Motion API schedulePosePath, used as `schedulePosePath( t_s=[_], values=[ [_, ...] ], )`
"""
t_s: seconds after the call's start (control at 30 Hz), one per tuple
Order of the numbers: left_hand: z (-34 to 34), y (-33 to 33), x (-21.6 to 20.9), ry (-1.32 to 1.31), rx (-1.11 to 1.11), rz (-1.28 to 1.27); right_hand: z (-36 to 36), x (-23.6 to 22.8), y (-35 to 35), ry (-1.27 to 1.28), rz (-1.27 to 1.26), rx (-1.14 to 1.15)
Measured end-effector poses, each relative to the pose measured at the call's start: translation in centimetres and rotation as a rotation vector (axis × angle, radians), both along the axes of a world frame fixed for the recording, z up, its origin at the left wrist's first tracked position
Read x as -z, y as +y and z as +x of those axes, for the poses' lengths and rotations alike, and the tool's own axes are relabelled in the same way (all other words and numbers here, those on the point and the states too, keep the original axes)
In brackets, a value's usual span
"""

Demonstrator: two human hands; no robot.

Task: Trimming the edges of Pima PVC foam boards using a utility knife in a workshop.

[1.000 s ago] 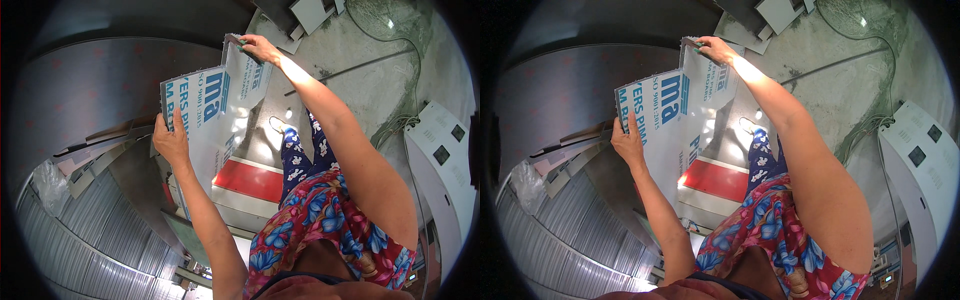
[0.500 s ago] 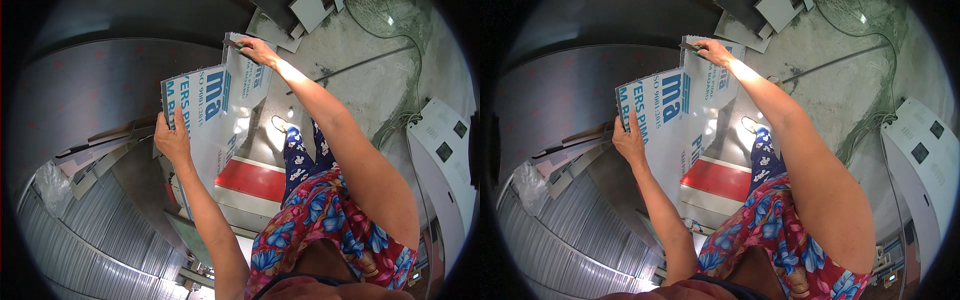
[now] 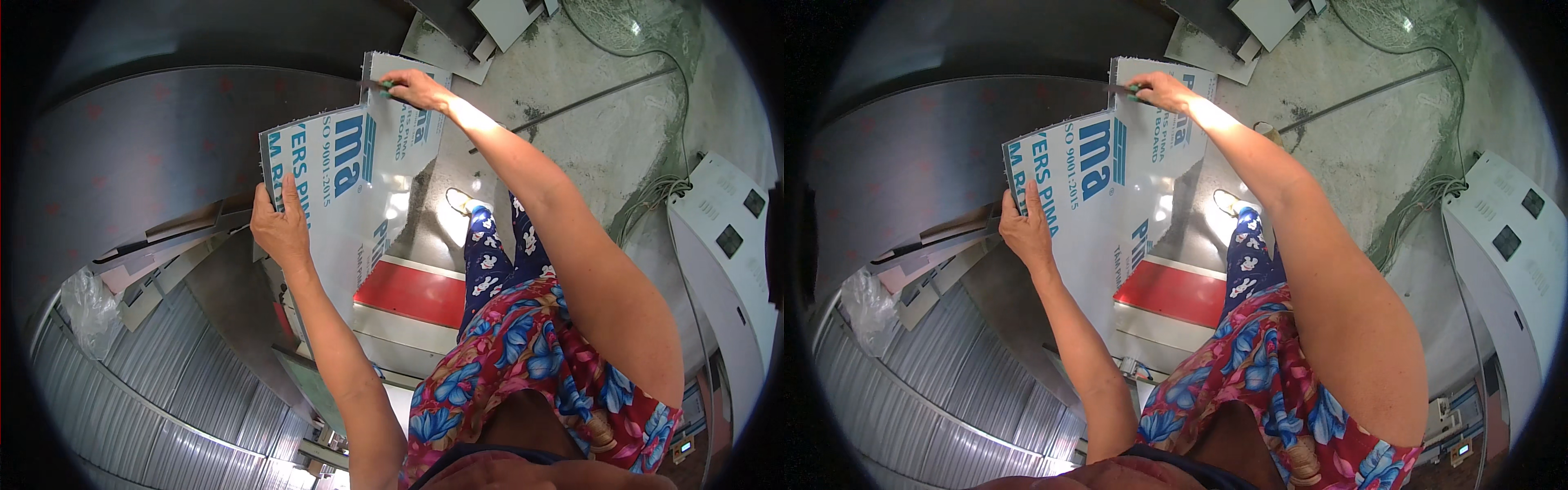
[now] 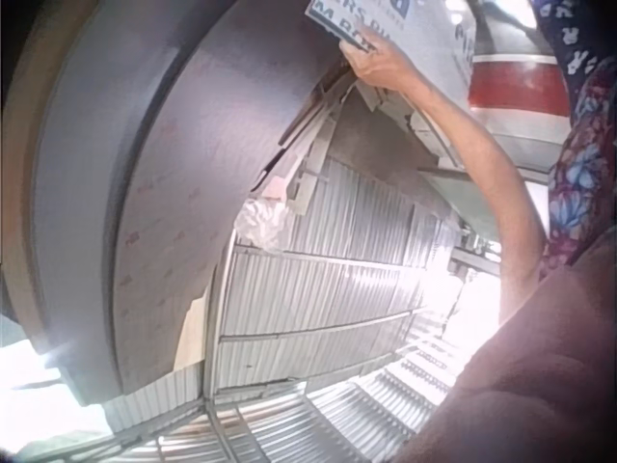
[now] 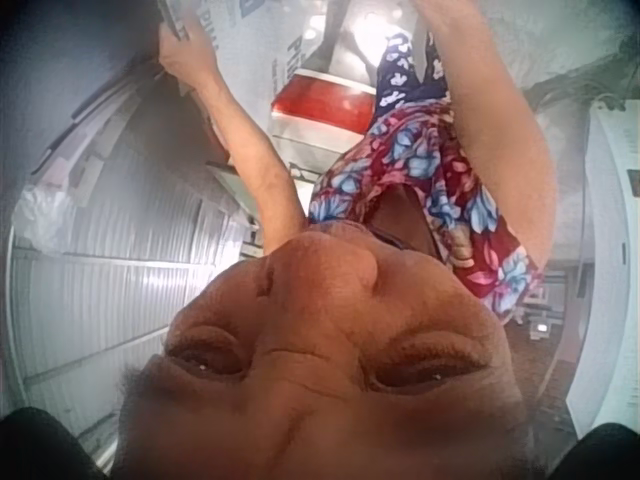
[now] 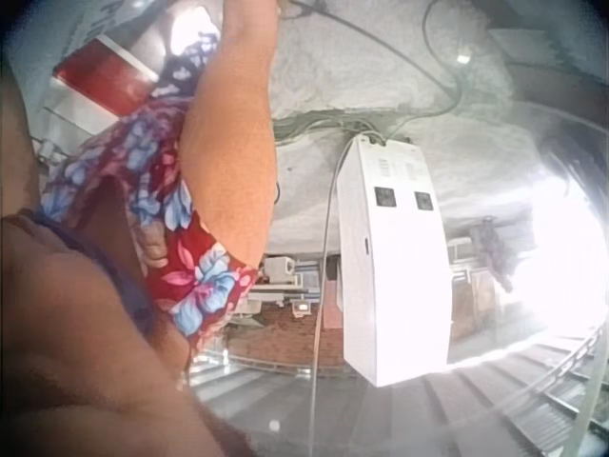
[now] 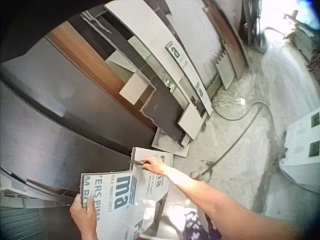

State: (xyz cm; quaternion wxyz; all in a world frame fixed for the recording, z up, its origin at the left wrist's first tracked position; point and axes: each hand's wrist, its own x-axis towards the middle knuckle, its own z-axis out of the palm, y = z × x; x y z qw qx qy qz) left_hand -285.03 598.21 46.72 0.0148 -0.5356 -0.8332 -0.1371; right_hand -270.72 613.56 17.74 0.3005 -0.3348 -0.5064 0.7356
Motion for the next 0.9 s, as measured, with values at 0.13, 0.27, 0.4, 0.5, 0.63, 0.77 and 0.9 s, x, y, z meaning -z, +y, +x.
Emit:
schedulePosePath(
  t_s=[0.13, 0.27, 0.4, 0.5, 0.63, 0.77, 0.9],
  values=[
    [0.9, 0.7, 0.4, -0.033, 0.009, -0.005, 1.3, 1.4, 0.5, -0.040, 0.058, 0.007],
    [0.2, -0.2, -0.1, -0.008, 0.007, 0.006, 0.7, -0.2, 0.4, -0.067, 0.006, 0.003],
    [0.3, 0.1, 0.0, -0.016, -0.003, -0.007, 0.5, 0.7, -2.0, -0.096, 0.073, -0.223],
    [0.4, -0.1, 0.0, -0.010, -0.007, -0.017, 0.6, 1.1, -2.3, -0.039, 0.043, -0.163],
    [0.7, 0.0, 0.2, -0.026, 0.008, 0.009, 0.5, 1.1, -2.1, 0.005, -0.048, 0.009],
    [0.5, -0.4, -0.1, 0.011, 0.005, -0.011, 0.5, 0.6, -4.0, -0.027, 0.007, -0.048],
    [1.0, -0.3, 0.0, -0.030, -0.014, -0.023, 0.8, 0.7, -3.5, -0.008, -0.054, 0.010]
  ],
)
